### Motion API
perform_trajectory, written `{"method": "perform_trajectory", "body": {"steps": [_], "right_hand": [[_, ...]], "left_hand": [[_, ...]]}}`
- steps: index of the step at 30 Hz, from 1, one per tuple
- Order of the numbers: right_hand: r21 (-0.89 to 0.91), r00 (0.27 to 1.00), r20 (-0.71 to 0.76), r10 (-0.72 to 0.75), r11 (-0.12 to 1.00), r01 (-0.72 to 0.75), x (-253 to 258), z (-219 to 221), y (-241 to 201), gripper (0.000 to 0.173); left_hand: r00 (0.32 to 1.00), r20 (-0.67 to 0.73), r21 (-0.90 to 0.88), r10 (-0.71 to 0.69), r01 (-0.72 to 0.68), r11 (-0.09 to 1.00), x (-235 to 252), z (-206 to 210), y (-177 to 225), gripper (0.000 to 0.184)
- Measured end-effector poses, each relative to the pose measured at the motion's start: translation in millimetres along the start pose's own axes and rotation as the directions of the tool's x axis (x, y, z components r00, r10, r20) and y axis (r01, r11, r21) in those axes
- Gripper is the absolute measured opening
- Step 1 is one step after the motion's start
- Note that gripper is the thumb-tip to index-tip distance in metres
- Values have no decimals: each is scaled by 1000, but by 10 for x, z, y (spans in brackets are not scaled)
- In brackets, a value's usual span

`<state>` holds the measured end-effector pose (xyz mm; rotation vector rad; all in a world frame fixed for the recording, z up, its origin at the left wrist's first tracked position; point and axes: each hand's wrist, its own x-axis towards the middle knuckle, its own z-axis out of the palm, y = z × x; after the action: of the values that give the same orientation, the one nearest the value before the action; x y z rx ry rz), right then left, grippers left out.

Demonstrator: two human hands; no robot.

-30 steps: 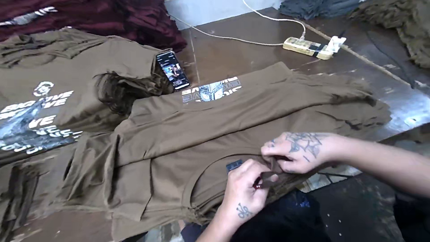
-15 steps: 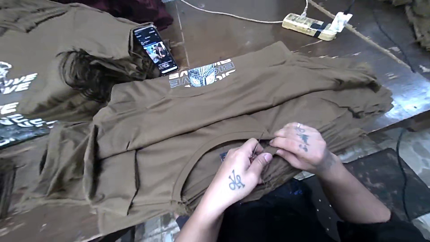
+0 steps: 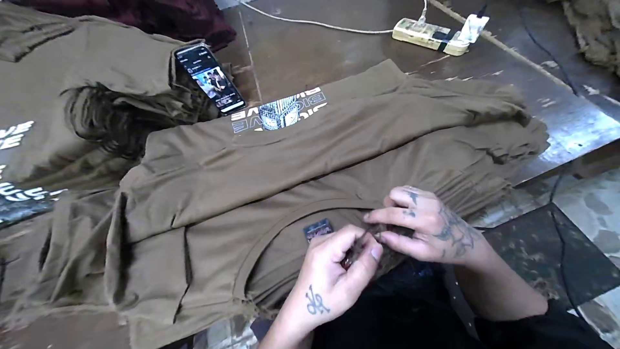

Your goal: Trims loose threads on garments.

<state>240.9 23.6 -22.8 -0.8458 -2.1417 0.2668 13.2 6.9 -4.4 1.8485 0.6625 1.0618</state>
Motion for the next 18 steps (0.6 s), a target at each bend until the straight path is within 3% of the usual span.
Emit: {"method": "perform_trajectory", "body": {"steps": [2, 3, 5, 6, 13, 18], "right_hand": [[75, 994, -84, -63, 995, 69, -23, -27, -16, 20], [84, 985, -145, -92, 991, 105, -50, -38, -13, 20], [63, 962, -237, -134, 986, 153, -127, -45, 5, 20], [41, 955, -260, -142, 987, 157, -167, -41, 9, 20], [-60, 913, -378, -152, 988, 140, -275, -19, -65, 13], [-7, 900, -415, -135, 989, 145, -249, -5, -114, 12]], "left_hand": [[1000, 0, 96, 21, -21, 995, 24, -61, 22, 27], [998, -57, 270, -11, 26, 962, 27, -92, 40, 30], [985, -156, 589, -75, 153, 794, 43, -141, 60, 49], [984, -162, 655, -79, 167, 737, 48, -160, 72, 51], [978, 136, 754, 156, -204, 624, 59, -87, 290, 32], [968, 160, 801, 192, -241, 548, 56, -103, 291, 31]]}}
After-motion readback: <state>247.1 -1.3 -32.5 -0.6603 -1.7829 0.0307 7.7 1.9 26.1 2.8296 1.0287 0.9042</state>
